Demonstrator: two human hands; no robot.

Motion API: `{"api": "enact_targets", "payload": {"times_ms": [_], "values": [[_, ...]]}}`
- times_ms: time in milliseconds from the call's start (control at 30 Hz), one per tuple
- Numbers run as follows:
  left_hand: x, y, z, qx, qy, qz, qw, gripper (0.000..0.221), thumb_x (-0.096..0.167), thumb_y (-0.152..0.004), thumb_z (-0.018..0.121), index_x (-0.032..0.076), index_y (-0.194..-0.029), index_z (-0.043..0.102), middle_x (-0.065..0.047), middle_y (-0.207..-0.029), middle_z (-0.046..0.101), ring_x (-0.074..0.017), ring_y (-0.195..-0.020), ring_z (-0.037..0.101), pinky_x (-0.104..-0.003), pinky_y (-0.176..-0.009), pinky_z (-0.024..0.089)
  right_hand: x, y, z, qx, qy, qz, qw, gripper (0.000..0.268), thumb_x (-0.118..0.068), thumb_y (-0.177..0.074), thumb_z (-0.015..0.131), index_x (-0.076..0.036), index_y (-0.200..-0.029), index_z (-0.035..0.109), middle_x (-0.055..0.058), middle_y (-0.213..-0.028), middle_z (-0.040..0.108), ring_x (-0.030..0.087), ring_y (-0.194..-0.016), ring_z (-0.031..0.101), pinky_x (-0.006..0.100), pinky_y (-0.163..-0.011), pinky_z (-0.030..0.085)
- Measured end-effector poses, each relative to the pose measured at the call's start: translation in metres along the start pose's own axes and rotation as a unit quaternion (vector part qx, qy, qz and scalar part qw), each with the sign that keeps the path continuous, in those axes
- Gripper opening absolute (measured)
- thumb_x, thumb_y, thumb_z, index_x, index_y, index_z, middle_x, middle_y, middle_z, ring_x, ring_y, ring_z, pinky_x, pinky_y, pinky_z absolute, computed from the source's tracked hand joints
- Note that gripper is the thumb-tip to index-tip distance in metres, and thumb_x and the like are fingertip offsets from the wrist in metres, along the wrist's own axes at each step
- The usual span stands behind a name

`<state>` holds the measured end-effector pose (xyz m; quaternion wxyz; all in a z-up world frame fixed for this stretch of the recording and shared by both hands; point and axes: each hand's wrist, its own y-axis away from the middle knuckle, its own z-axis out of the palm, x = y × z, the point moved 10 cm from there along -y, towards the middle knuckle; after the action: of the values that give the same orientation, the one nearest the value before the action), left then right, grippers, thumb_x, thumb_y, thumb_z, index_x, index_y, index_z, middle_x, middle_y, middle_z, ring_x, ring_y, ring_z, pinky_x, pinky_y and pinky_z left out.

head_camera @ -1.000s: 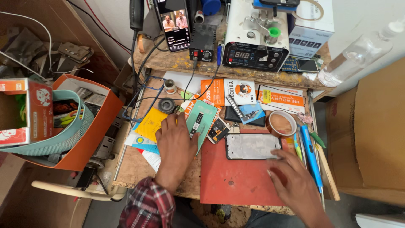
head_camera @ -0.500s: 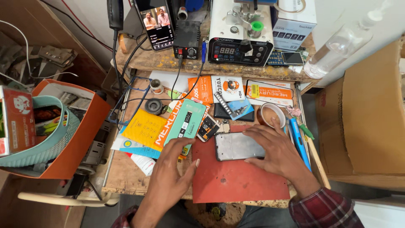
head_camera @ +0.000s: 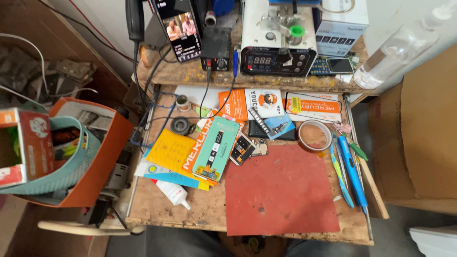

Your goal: The person applies adhesive tape to the back of a smartphone battery and secures it inside the phone chassis. They then apply glue to the phone frame and wipe the surface with a cloth.

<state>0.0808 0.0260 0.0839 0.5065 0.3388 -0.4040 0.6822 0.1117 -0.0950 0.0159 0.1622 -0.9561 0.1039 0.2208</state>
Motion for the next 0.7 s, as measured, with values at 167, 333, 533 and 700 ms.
{"api": "enact_targets", "payload": {"times_ms": [167,333,533,700], "values": [[-0.006,-0.014,0.014,0.008,0.144,0.054,0.988,0.105,0.054,-0.073,0.069,0.002,-0.156,0.033,-0.018,-0.155,0.048,-0.0320,-0.143,0.050,-0.045,-0.115,0.039,-0.017,0.003,0.012,0.028,0.099,-0.041,0.994,0.085,-0.034,-0.073,0.072,-0.001,-0.147,0.047,0.016,-0.147,0.048,0.032,-0.138,0.045,0.051,-0.110,0.033],[-0.039,-0.014,0.022,0.018,0.270,0.075,0.960,0.105,0.066,-0.077,0.060,0.001,-0.156,0.033,-0.018,-0.153,0.049,-0.0326,-0.141,0.052,-0.046,-0.115,0.040,-0.003,0.003,0.031,0.042,0.178,-0.036,0.983,0.080,-0.034,-0.079,0.065,0.001,-0.148,0.043,0.020,-0.151,0.044,0.035,-0.141,0.040,0.056,-0.112,0.028],[-0.079,0.004,0.021,0.044,0.357,0.102,0.928,0.110,0.079,-0.083,0.050,-0.001,-0.156,0.034,-0.019,-0.151,0.051,-0.0334,-0.140,0.054,-0.047,-0.115,0.043,-0.034,0.037,0.057,-0.037,0.123,-0.171,0.977,0.075,-0.033,-0.086,0.056,0.005,-0.148,0.039,0.025,-0.155,0.039,0.040,-0.146,0.033,0.063,-0.113,0.022],[-0.118,0.008,0.013,0.152,0.297,0.022,0.942,0.114,0.087,-0.080,0.043,0.001,-0.154,0.033,-0.018,-0.149,0.052,-0.0310,-0.137,0.055,-0.045,-0.115,0.042,-0.006,0.022,0.011,0.059,0.155,-0.044,0.985,0.071,-0.033,-0.092,0.049,0.007,-0.149,0.036,0.029,-0.158,0.034,0.043,-0.150,0.027,0.068,-0.115,0.018]]}}
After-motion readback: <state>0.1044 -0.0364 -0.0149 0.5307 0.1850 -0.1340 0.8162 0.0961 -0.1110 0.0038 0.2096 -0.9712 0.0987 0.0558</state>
